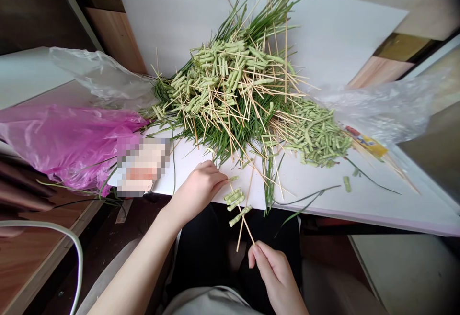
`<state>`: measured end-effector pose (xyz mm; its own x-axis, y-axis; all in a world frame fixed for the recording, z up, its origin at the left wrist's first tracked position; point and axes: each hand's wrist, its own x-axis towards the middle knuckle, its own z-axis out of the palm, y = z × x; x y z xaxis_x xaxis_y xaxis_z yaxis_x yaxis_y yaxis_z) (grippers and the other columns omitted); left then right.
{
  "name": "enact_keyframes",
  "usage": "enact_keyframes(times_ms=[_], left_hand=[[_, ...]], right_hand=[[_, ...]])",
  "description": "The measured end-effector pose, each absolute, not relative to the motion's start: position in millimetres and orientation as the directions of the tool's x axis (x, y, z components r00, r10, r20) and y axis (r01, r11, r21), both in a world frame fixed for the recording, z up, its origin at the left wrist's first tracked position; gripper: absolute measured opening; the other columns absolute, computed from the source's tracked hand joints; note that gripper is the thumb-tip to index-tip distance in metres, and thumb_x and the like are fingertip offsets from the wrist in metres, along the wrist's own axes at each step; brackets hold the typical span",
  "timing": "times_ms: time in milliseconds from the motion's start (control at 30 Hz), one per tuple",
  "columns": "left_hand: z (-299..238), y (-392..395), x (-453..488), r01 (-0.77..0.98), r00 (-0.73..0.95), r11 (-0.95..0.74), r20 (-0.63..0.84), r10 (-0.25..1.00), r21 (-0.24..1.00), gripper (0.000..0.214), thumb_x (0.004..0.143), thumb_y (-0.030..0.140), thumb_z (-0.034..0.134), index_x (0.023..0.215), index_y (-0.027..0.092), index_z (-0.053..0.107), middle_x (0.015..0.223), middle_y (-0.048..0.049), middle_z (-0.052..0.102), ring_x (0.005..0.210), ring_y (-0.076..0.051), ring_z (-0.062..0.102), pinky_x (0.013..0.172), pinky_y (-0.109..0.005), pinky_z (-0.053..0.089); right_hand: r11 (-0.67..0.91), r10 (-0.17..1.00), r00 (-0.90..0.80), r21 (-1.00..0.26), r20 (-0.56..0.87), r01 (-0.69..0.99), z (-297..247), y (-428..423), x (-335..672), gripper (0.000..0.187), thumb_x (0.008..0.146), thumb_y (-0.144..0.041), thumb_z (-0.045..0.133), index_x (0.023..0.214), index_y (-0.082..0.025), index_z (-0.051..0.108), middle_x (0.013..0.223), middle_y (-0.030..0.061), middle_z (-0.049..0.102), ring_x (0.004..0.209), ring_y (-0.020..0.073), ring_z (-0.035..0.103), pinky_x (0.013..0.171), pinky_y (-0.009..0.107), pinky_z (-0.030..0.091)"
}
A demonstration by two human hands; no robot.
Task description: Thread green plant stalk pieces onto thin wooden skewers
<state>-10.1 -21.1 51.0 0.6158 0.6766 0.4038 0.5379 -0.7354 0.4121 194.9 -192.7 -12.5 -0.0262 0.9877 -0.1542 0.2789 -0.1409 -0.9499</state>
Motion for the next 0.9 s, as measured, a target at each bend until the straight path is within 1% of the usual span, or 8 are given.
enact_keyframes(times_ms=[200,267,367,433,533,633,767,900], left_hand=[[54.0,-26.7,-0.3,0.535,0.637,-0.733,0.369,0.677,0.421,0.028,0.103,0.023,0.056,0.086,0.014,0.077,0.077,-0.0079,0.071,0.081,-0.024,0.056,0.076,-0.036,0.049],[54.7,-26.9,0.0,0.534,0.617,-0.711,0.364,0.698,0.458,0.027,0.104,0.024,0.055,0.092,0.015,0.077,0.082,-0.0078,0.074,0.084,-0.024,0.058,0.08,-0.036,0.049],[53.8,-22.4,-6.9,0.544,0.575,-0.672,0.36,0.734,0.502,0.027,0.105,0.031,0.052,0.106,0.018,0.076,0.098,-0.008,0.078,0.092,-0.024,0.062,0.088,-0.039,0.05],[51.3,-16.1,-14.7,0.628,0.498,-0.625,0.377,0.781,0.464,0.028,0.105,0.032,0.051,0.117,0.018,0.073,0.109,-0.0099,0.077,0.1,-0.027,0.063,0.093,-0.043,0.05],[46.0,-3.8,-24.6,0.797,0.372,-0.506,0.392,0.842,0.331,0.032,0.104,0.026,0.051,0.131,0.018,0.067,0.124,-0.0128,0.074,0.115,-0.033,0.059,0.098,-0.05,0.048],[41.6,8.3,-27.7,0.874,0.341,-0.433,0.355,0.87,0.221,0.04,0.102,0.02,0.048,0.14,0.021,0.062,0.137,-0.0113,0.07,0.12,-0.035,0.056,0.096,-0.05,0.046],[37.6,19.9,-25.2,0.905,0.343,-0.4,0.31,0.887,0.144,0.044,0.101,0.015,0.046,0.142,0.021,0.06,0.141,-0.0097,0.068,0.117,-0.036,0.055,0.093,-0.049,0.045],[33.4,24.4,-23.7,0.897,0.351,-0.415,0.324,0.878,0.154,0.038,0.102,0.02,0.046,0.135,0.018,0.065,0.135,-0.0111,0.072,0.109,-0.036,0.054,0.091,-0.05,0.044]], right_hand=[[-0.12,0.992,0.008,-0.946,-0.123,0.302,-14.3,-190.6,194.4,0.05,0.106,-0.055,0.041,0.07,-0.022,0.045,0.063,-0.0038,0.039,0.056,0.0139,0.037,0.055,0.027,0.026],[-0.107,0.994,0.014,-0.947,-0.108,0.303,-14.0,-189.0,194.4,0.049,0.106,-0.054,0.042,0.069,-0.022,0.045,0.062,-0.0039,0.038,0.055,0.0138,0.036,0.054,0.027,0.025],[-0.099,0.995,0.025,-0.949,-0.096,0.299,-15.8,-189.1,196.4,0.049,0.106,-0.054,0.042,0.069,-0.022,0.045,0.062,-0.0042,0.037,0.055,0.0134,0.034,0.053,0.027,0.024],[-0.111,0.994,0.045,-0.948,-0.103,0.298,-19.8,-190.6,198.9,0.05,0.107,-0.054,0.041,0.069,-0.021,0.047,0.061,-0.0047,0.034,0.054,0.013,0.031,0.053,0.027,0.022],[-0.146,0.988,0.087,-0.944,-0.126,0.296,-27.3,-192.7,202.5,0.05,0.107,-0.055,0.041,0.072,-0.021,0.051,0.059,-0.0064,0.027,0.052,0.0124,0.025,0.052,0.027,0.02],[-0.157,0.987,0.079,-0.943,-0.139,0.294,-29.6,-191.6,204.2,0.05,0.107,-0.055,0.042,0.073,-0.021,0.052,0.059,-0.0071,0.023,0.051,0.0123,0.022,0.051,0.027,0.02],[-0.127,0.991,0.075,-0.937,-0.108,0.325,-22.0,-186.4,204.4,0.05,0.107,-0.055,0.041,0.072,-0.021,0.051,0.061,-0.0053,0.03,0.055,0.0131,0.028,0.053,0.027,0.022],[-0.119,0.993,0.059,-0.937,-0.106,0.328,-15.6,-182.3,204.3,0.051,0.107,-0.056,0.04,0.073,-0.021,0.053,0.062,-0.0047,0.033,0.056,0.0135,0.03,0.053,0.028,0.022]])
